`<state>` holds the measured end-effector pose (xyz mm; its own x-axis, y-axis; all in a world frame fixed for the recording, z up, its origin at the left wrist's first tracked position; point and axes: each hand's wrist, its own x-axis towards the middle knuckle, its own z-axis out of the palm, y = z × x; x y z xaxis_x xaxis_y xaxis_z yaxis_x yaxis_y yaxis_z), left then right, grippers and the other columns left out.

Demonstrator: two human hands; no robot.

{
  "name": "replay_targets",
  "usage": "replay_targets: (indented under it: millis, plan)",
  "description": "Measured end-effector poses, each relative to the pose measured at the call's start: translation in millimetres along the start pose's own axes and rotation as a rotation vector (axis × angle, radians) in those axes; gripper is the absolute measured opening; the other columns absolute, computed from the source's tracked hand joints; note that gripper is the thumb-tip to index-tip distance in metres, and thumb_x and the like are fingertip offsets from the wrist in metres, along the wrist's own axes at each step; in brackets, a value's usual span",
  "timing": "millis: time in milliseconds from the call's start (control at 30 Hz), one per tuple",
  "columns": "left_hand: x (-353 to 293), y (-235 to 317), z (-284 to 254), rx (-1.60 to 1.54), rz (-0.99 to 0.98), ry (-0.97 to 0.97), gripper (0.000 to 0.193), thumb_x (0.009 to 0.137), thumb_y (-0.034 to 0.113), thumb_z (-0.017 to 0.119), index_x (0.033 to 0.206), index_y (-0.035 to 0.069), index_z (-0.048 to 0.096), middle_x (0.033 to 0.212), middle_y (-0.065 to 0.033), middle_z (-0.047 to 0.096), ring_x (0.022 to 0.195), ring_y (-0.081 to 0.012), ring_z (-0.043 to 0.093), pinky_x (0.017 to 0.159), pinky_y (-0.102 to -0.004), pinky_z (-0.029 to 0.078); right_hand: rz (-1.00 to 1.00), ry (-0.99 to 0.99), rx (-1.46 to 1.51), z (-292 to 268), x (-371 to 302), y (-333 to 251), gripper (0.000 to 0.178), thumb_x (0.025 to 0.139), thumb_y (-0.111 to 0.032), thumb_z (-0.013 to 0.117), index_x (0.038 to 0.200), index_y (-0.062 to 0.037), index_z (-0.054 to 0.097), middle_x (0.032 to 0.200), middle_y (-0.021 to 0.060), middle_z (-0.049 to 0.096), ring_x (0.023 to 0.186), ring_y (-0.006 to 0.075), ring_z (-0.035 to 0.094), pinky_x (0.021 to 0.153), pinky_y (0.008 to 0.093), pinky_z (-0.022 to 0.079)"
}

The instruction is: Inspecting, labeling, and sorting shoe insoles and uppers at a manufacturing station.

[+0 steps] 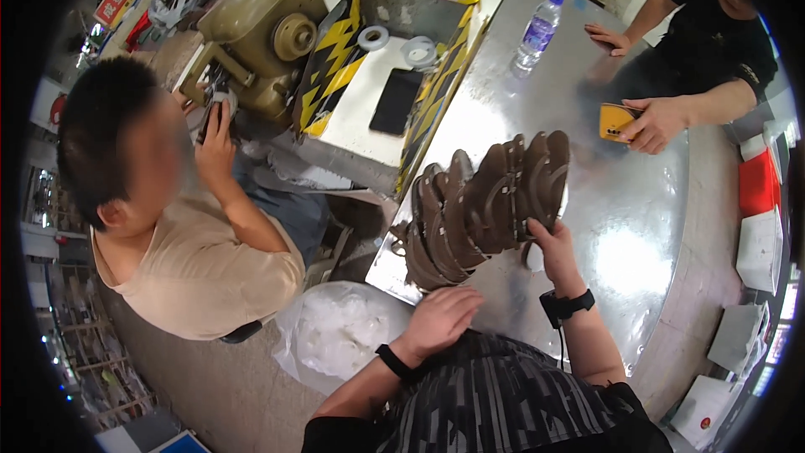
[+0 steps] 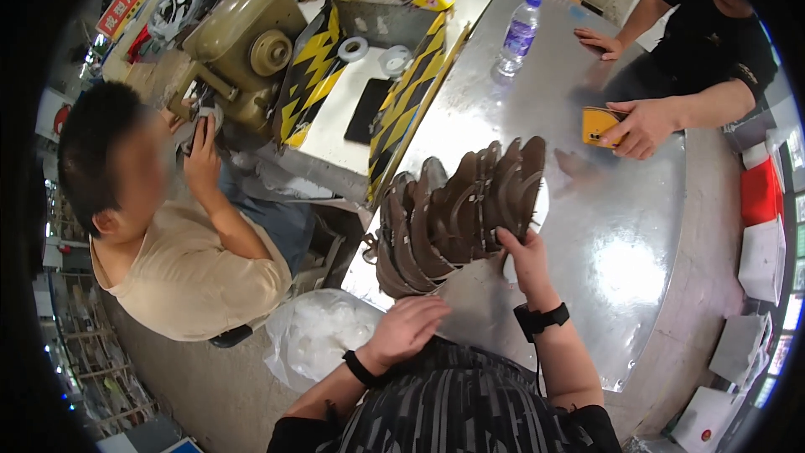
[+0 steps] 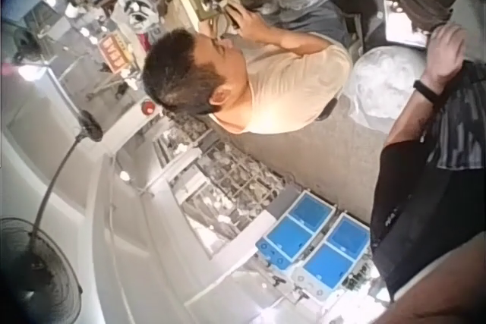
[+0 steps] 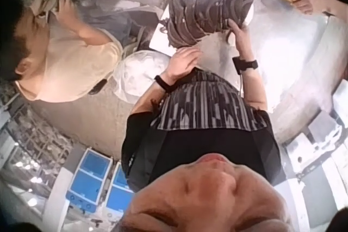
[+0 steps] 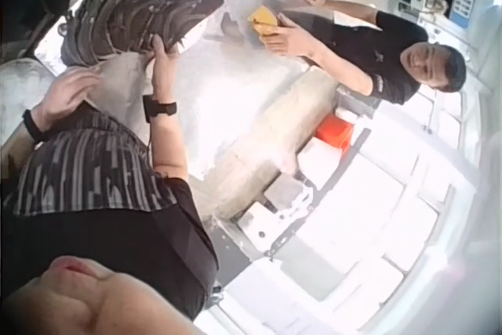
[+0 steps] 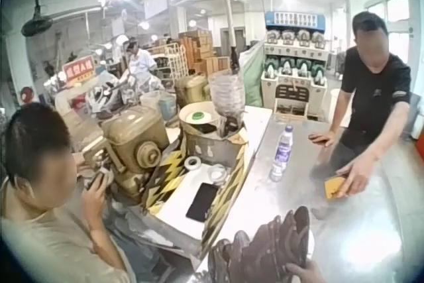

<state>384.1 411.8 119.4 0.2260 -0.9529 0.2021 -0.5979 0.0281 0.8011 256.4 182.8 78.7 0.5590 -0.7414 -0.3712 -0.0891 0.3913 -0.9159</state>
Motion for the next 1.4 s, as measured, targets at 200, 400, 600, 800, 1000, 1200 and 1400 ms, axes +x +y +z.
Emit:
replay_targets:
  millis: [200, 400, 600, 800, 1000, 1200, 1400]
  plan:
    - [-44.6, -16.8, -21.8, -0.062, -0.294, 0.151, 0.017, 0.084, 0.006, 0.057, 0.1, 0.004, 0.064, 0.093, -0.0108, 0.065, 0.089, -0.0279, 0.062, 0.08, -0.0352, 0.048, 0.001, 0.003, -0.109, 10.8, -3.0, -4.4, 0.033, 0.089, -0.014, 0.063, 0.117, 0.0019, 0.057, 0.108, 0.0041, 0.064, 0.097, 0.0103, 0.057, 0.087, 0.0261, 0.044]
    - [-57.3, -57.1, 2.2, -0.433, -0.616, 0.29, 0.034, 0.086, 0.018, 0.064, 0.115, 0.002, 0.056, 0.1, -0.0086, 0.057, 0.087, -0.0191, 0.056, 0.077, -0.0307, 0.045, 0.052, -0.104, -0.196, 3.5, 8.4, 10.2, 0.039, 0.085, -0.019, 0.068, 0.117, -0.001, 0.056, 0.106, 0.0031, 0.064, 0.094, 0.0115, 0.058, 0.085, 0.0289, 0.046]
    - [-15.7, -56.3, 12.3, -0.753, -0.499, 0.089, 0.049, 0.083, 0.012, 0.068, 0.127, 0.002, 0.048, 0.125, -0.0094, 0.047, 0.112, -0.0188, 0.049, 0.097, -0.0311, 0.038, 0.099, -0.094, 0.058, -4.1, 6.8, 25.7, 0.033, 0.087, -0.019, 0.065, 0.115, -0.0016, 0.058, 0.104, 0.0037, 0.064, 0.092, 0.0126, 0.059, 0.084, 0.0302, 0.047]
    - [-3.7, -46.8, 20.4, -0.806, -0.626, 0.23, 0.032, 0.085, 0.009, 0.065, 0.115, 0.001, 0.056, 0.122, -0.0054, 0.053, 0.101, -0.0142, 0.056, 0.091, -0.0276, 0.042, 0.066, -0.106, 0.231, -3.9, 5.3, 27.9, 0.036, 0.089, -0.016, 0.062, 0.121, -0.0014, 0.054, 0.115, 0.0075, 0.062, 0.103, 0.0159, 0.059, 0.092, 0.0315, 0.045]
    - [-45.3, -80.0, 12.5, -1.231, -0.715, 0.237, 0.03, 0.089, 0.004, 0.059, 0.119, 0.004, 0.056, 0.112, -0.0007, 0.062, 0.102, -0.0091, 0.055, 0.091, -0.0257, 0.041, 0.067, -0.135, 0.481, -29.2, 4.2, 47.9, 0.048, 0.09, -0.02, 0.059, 0.132, -0.0042, 0.044, 0.131, 0.0084, 0.052, 0.119, 0.0233, 0.05, 0.102, 0.0403, 0.038]
    - [-51.9, -77.6, -15.0, -0.545, -0.789, 0.31, 0.018, 0.088, 0.013, 0.062, 0.101, 0.0, 0.058, 0.098, -0.0065, 0.061, 0.095, -0.0158, 0.057, 0.085, -0.0313, 0.045, 0.075, -0.116, 0.422, -15.0, 1.3, 34.6, 0.05, 0.087, -0.021, 0.063, 0.131, -0.0029, 0.046, 0.131, 0.0081, 0.052, 0.121, 0.0216, 0.048, 0.104, 0.0382, 0.034]
    - [39.3, -21.7, -46.6, 0.139, -0.17, 0.342, 0.024, 0.081, 0.013, 0.065, 0.103, 0.004, 0.058, 0.116, -0.0146, 0.052, 0.11, -0.0329, 0.05, 0.092, -0.0392, 0.04, 0.023, -0.132, 0.173, -10.0, 1.7, 27.4, 0.055, 0.084, -0.024, 0.069, 0.128, 0.0015, 0.048, 0.124, 0.0079, 0.056, 0.113, 0.0164, 0.052, 0.1, 0.0328, 0.038]
